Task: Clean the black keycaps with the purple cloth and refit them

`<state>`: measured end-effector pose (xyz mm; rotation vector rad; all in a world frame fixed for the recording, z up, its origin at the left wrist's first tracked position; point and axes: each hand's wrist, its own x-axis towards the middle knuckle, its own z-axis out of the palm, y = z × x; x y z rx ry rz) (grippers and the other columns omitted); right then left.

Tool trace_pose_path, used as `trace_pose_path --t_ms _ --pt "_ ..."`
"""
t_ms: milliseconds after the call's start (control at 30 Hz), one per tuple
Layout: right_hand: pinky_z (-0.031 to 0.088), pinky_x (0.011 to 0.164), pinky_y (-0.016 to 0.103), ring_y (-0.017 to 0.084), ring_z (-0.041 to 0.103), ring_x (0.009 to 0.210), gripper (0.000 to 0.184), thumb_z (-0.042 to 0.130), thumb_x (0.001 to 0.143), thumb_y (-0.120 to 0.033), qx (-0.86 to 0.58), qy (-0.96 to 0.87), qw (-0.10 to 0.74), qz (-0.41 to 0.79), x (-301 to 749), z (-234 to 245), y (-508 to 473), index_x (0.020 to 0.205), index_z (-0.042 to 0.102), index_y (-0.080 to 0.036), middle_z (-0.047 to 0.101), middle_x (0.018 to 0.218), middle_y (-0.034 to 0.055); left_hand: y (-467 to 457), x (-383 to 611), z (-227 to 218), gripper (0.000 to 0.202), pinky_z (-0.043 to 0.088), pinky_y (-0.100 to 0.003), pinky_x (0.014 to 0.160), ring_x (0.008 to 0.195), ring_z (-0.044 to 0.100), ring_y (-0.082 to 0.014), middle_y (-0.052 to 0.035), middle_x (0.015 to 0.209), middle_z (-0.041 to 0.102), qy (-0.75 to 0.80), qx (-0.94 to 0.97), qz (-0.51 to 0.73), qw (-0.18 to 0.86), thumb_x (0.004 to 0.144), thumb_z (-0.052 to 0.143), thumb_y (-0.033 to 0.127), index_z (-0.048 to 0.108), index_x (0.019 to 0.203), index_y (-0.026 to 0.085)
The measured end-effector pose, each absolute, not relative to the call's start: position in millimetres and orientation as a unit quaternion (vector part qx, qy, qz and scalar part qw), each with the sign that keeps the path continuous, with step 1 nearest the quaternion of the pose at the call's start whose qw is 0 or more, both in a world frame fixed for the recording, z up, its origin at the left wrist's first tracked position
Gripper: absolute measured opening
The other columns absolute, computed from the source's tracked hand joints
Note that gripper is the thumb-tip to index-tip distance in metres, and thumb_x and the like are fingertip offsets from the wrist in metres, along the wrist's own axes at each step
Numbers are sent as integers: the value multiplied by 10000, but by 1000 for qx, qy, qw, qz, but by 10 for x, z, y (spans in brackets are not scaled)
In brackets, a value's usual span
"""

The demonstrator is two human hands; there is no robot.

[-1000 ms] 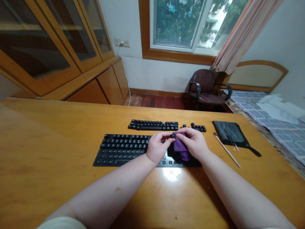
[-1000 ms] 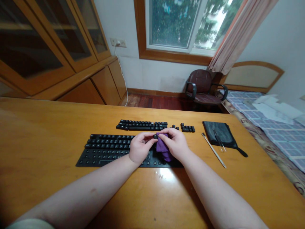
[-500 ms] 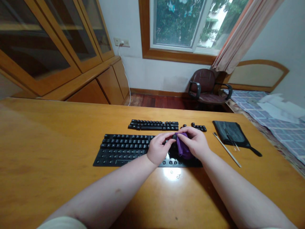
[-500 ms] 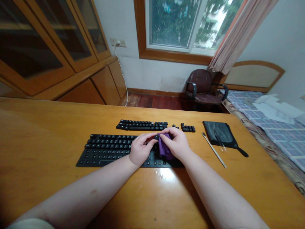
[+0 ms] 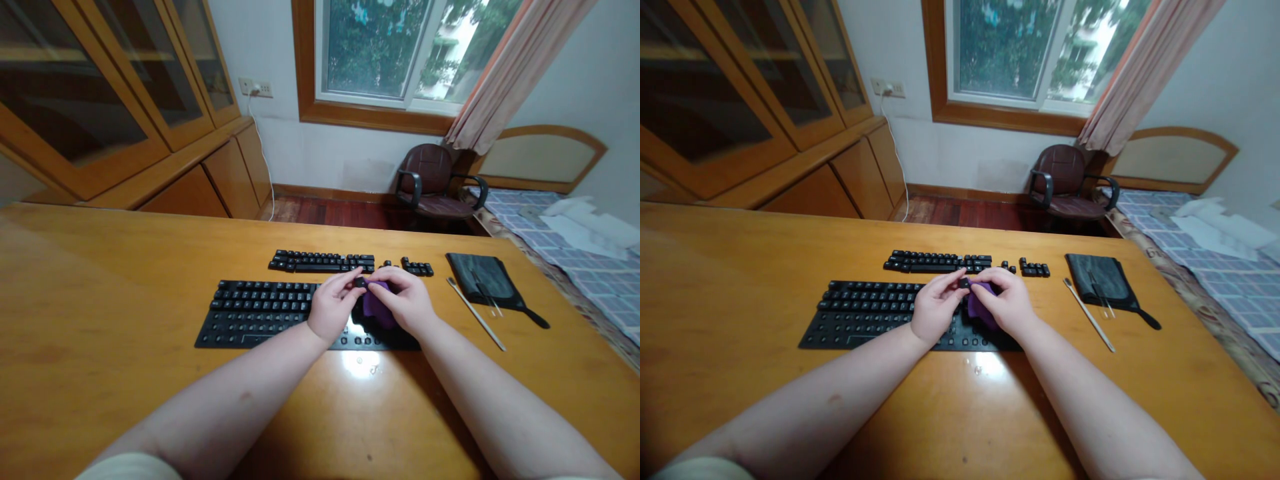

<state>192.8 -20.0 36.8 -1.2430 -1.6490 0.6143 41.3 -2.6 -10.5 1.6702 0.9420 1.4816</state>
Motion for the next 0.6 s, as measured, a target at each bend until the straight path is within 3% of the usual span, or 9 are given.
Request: trace_pose_path --t_ms 200,467,600 --pt "488 773 369 201 627 770 70 639 738 -268 -514 -666 482 244 1922 377 -205 731 692 -223 692 782 51 -68 431 -62 187 581 -279 709 732 669 -152 -42 862 702 368 623 564 397 716 678 204 673 900 172" --pt "483 769 347 196 623 778 64 626 753 -255 -509 -679 473 238 1937 398 -202 750 681 -224 681 793 45 -24 394 -48 177 537 -331 830 922 617 -177 -61 969 642 359 652 583 325 775 631 212 683 944 208" --pt "470 773 327 184 610 790 46 624 757 -235 -520 -667 483 226 1947 381 -187 771 663 -216 668 802 34 -24 386 -29 222 523 -320 832 933 594 -162 -56 977 607 341 680 570 311 794 602 175 674 998 228"
